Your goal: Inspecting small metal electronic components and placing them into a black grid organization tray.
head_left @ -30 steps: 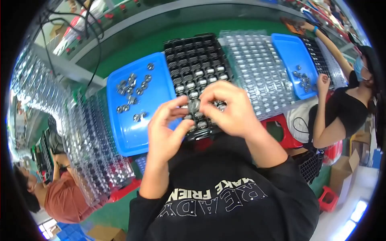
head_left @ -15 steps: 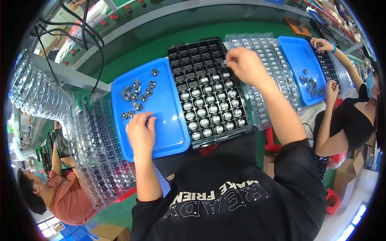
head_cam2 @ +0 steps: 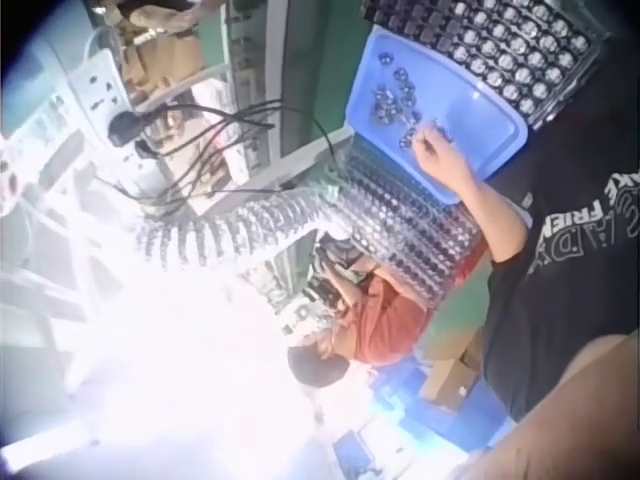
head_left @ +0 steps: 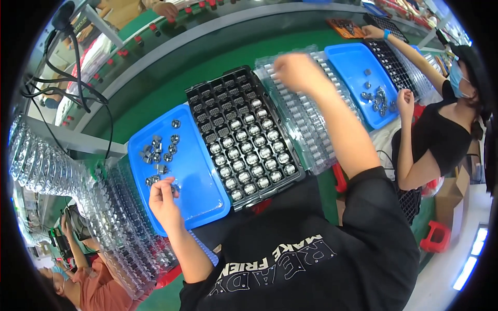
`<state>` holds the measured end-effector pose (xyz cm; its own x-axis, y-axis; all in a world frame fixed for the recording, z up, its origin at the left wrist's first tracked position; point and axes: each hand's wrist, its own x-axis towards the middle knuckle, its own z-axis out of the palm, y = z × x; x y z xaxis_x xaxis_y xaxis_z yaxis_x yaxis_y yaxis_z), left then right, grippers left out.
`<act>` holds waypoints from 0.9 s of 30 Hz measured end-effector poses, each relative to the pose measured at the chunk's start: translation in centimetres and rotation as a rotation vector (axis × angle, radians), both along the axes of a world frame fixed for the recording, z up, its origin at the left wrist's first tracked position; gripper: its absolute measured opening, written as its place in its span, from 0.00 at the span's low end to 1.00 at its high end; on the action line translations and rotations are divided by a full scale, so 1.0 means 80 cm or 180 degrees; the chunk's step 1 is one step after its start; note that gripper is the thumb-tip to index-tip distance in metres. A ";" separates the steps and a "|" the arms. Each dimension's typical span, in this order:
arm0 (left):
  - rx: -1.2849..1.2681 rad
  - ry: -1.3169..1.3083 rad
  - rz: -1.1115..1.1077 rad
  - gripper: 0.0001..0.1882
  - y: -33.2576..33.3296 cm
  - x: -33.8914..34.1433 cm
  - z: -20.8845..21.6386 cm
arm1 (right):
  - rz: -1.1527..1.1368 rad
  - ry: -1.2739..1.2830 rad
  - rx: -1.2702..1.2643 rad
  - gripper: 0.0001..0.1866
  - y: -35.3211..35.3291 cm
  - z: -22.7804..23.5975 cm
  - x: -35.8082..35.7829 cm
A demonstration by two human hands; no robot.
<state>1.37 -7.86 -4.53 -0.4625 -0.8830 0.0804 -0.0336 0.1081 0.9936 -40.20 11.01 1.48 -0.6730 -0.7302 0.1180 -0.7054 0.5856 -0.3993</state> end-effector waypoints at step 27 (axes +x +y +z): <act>0.1544 0.1235 -0.1406 0.22 0.053 -0.015 0.031 | -0.0160 -0.0379 -0.1668 0.09 0.044 -0.002 0.007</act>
